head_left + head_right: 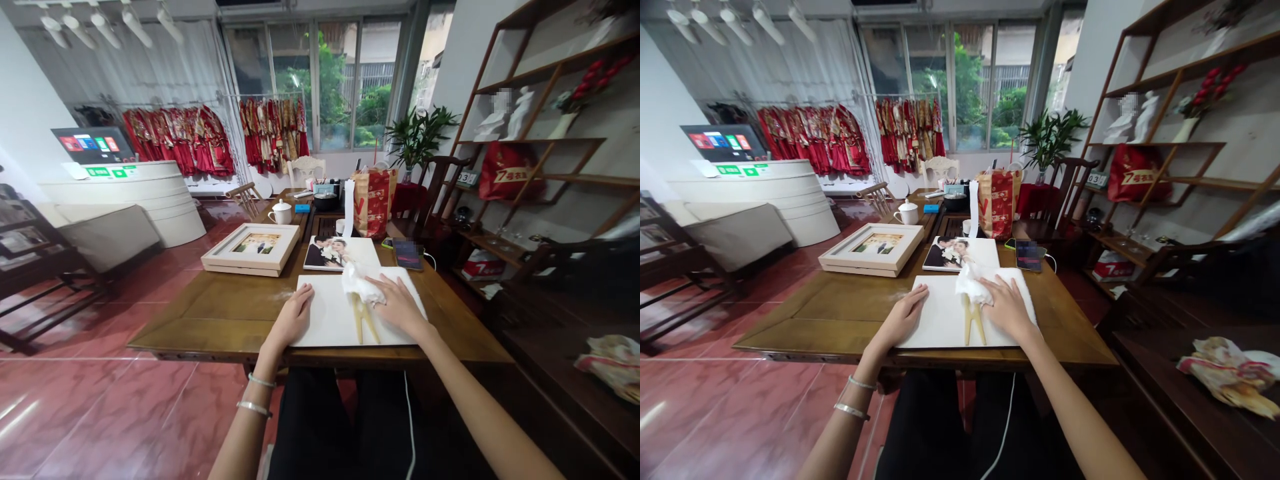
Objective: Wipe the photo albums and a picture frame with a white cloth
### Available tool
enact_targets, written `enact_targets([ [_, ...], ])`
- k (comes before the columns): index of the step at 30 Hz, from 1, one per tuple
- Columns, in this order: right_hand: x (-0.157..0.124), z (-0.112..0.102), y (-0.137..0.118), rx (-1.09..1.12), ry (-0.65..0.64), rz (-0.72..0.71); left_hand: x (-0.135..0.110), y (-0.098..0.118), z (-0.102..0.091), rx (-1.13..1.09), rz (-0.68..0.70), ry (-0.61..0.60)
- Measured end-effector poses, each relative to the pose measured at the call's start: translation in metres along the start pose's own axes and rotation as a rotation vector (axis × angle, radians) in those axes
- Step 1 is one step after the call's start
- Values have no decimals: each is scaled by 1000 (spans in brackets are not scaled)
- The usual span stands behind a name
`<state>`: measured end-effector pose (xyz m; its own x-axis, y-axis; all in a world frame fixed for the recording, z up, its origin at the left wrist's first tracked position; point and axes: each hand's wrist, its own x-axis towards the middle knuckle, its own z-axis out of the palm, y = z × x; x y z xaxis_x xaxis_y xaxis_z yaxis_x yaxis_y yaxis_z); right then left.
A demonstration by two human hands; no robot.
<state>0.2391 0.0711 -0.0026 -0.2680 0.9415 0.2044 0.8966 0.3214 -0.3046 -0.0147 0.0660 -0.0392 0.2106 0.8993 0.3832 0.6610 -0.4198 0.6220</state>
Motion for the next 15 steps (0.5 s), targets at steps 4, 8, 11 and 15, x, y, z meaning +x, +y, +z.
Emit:
enact_targets([
  [4,-38,-2,3,-88,7,-70,0,1,0,-16,-11,0],
  [8,-85,-6,-7,-112,-16,-158,0,2,0,-5,-26,-17],
  [11,-102,-9,-10,-96,-26,-169,0,1,-1,-15,-16,-18],
  [15,-85,-11,-3,-59,-39,-114,0,-1,-2,-17,2,-31],
])
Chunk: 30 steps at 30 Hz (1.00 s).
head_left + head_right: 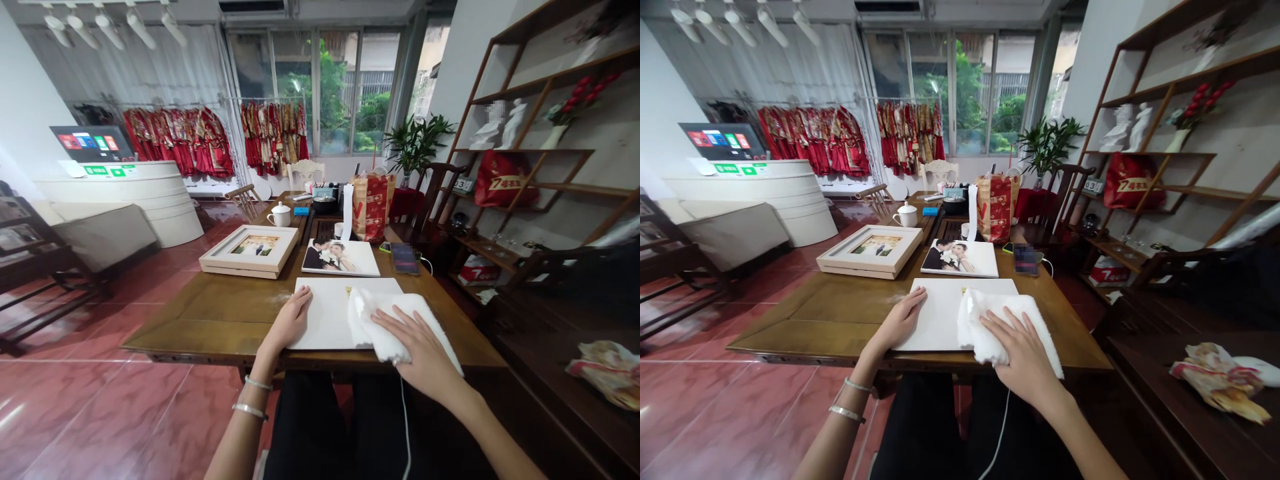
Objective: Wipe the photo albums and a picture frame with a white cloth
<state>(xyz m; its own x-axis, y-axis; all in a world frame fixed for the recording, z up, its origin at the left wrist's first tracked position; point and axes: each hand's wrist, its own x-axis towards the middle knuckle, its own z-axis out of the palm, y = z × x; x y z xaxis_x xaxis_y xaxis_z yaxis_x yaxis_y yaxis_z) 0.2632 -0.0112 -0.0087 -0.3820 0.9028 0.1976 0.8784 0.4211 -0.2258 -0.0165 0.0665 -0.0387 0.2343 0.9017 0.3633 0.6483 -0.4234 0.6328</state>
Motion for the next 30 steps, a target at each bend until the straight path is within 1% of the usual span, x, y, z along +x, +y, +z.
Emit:
enact_targets([
  [3,27,1,17,13,-1,37,0,0,-1,18,-6,-3],
  [7,62,2,47,36,8,103,0,3,-1,45,-39,-22],
  [10,76,3,61,47,36,184,0,3,0,39,-44,-20],
  [12,75,3,59,41,50,203,0,3,0,29,-39,-8],
  [15,56,0,36,43,46,179,0,2,1,23,-39,5],
  [17,35,-5,12,87,6,121,0,1,2,26,-45,7],
  [19,14,-11,-9,156,-59,29,0,1,2,32,-51,7],
  [21,0,-16,-21,206,-110,-52,0,2,3,35,-51,7],
  [22,-3,-17,-22,228,-126,-65,0,2,3,37,-50,5],
  [23,-1,-17,-20,248,-135,-54,0,2,3,39,-49,1],
  [25,11,-15,-9,273,-126,30,0,3,2,45,-48,-7],
  [28,48,-7,12,204,-66,171,0,3,2,46,-43,-10],
  [30,74,-2,17,136,-39,197,1,3,2,45,-40,-9],
])
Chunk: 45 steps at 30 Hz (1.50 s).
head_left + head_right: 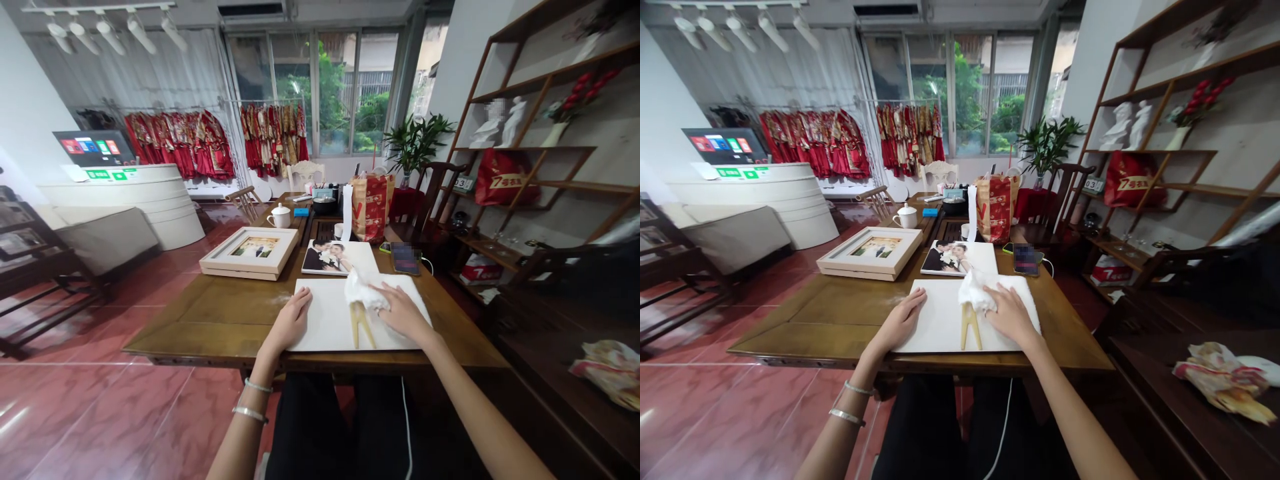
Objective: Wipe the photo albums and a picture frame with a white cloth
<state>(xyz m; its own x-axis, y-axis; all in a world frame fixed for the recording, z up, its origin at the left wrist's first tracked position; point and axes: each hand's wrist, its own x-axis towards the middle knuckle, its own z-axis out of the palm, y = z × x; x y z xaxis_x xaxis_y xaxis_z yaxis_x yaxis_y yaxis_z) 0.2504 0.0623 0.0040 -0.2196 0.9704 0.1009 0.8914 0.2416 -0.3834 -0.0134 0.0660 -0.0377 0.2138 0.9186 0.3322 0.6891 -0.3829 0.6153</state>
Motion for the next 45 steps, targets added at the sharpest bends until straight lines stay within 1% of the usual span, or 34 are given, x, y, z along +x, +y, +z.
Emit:
enact_targets([
  [3,27,9,-16,-32,22,-9,0,-1,0,5,-1,-4],
  [5,33,18,-32,-35,29,-22,0,-1,1,10,-7,-7],
  [7,31,25,-47,-48,22,-73,1,-1,1,12,-11,-7],
  [10,13,28,-59,-67,-7,-254,1,0,1,7,-2,-1],
  [13,-18,22,-59,-30,-62,-430,1,0,1,8,12,-1],
  [15,-40,13,-54,22,-118,-493,0,-1,1,14,15,-1],
  [17,-58,4,-46,84,-169,-521,0,-1,1,19,12,2],
  [19,-69,-3,-34,151,-204,-505,0,-2,1,20,10,7],
  [20,-71,-6,-28,186,-212,-468,-1,-2,1,18,11,7],
  [23,-64,-8,-7,271,-182,-260,-1,-1,0,19,4,4],
  [25,-54,-6,3,275,-120,-115,-1,0,0,22,-3,1],
  [27,-39,-4,10,227,-50,-32,-1,0,0,20,-1,5],
  [30,-14,-1,8,96,16,3,-1,1,-1,11,5,10],
  [32,5,3,-1,18,37,13,-1,1,-1,7,0,9],
  [35,28,12,-27,-18,62,7,-1,1,0,2,-4,5],
  [37,36,19,-46,-15,57,-48,-1,1,0,5,-5,1],
  [39,35,25,-63,-13,33,-132,0,0,1,8,3,0],
  [42,16,26,-75,-4,-16,-283,2,0,1,13,25,3],
  [45,-22,16,-70,45,-74,-394,1,2,0,5,46,-12],
])
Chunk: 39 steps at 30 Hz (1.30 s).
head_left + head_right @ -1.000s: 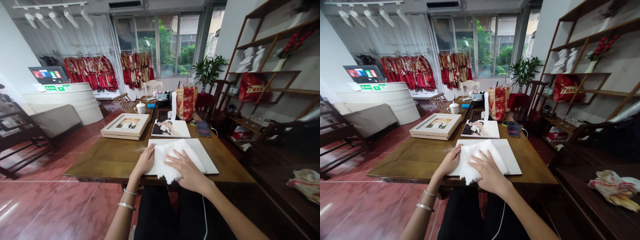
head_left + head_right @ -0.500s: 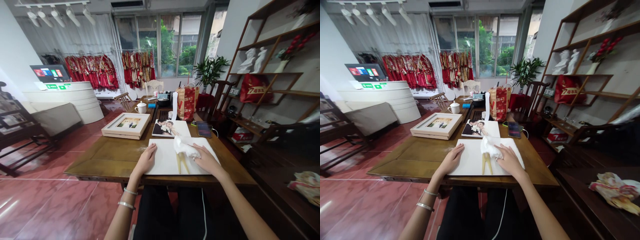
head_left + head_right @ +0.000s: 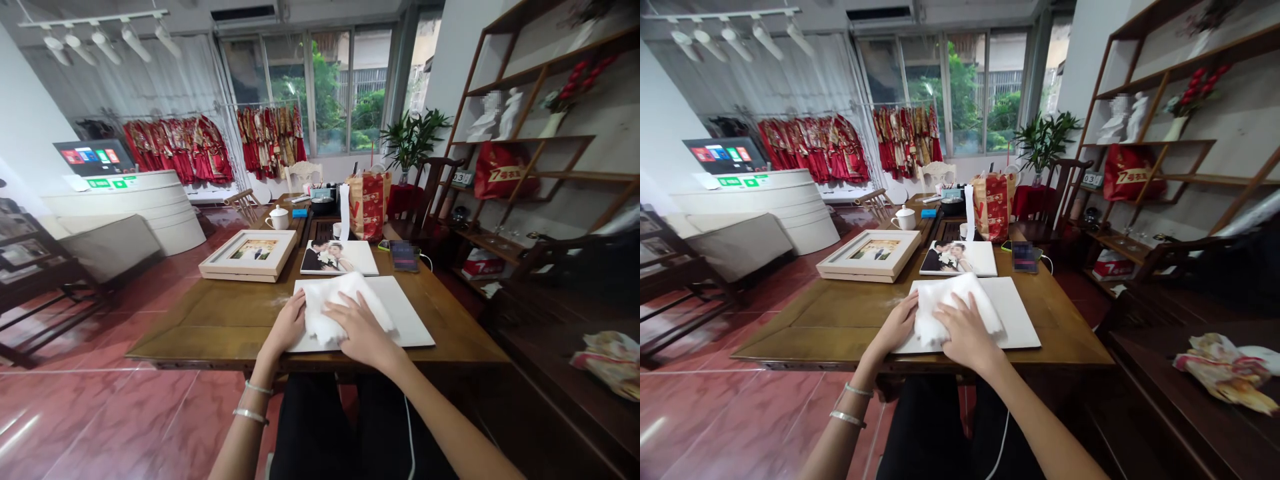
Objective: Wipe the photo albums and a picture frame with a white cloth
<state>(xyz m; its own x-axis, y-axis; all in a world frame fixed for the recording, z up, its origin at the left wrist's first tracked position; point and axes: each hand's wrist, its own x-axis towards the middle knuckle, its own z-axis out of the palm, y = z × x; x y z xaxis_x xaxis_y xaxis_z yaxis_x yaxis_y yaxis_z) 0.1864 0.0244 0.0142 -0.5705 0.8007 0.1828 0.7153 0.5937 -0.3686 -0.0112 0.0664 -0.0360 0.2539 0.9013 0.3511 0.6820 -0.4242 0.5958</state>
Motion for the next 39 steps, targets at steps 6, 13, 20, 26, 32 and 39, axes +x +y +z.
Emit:
enact_targets([
  [6,-74,-26,10,152,-89,84,-2,0,0,3,-54,10],
  [13,-46,-30,77,-5,55,431,-1,-3,1,-2,-25,20],
  [20,3,-28,93,-89,86,425,-2,0,-1,-2,-32,18],
  [26,-46,-13,56,-104,91,330,-2,0,-1,-8,-41,23],
  [32,-91,-29,67,86,-1,373,-1,-7,2,-32,-34,77],
  [39,1,-23,43,-19,15,289,-2,-3,2,43,-62,236],
])
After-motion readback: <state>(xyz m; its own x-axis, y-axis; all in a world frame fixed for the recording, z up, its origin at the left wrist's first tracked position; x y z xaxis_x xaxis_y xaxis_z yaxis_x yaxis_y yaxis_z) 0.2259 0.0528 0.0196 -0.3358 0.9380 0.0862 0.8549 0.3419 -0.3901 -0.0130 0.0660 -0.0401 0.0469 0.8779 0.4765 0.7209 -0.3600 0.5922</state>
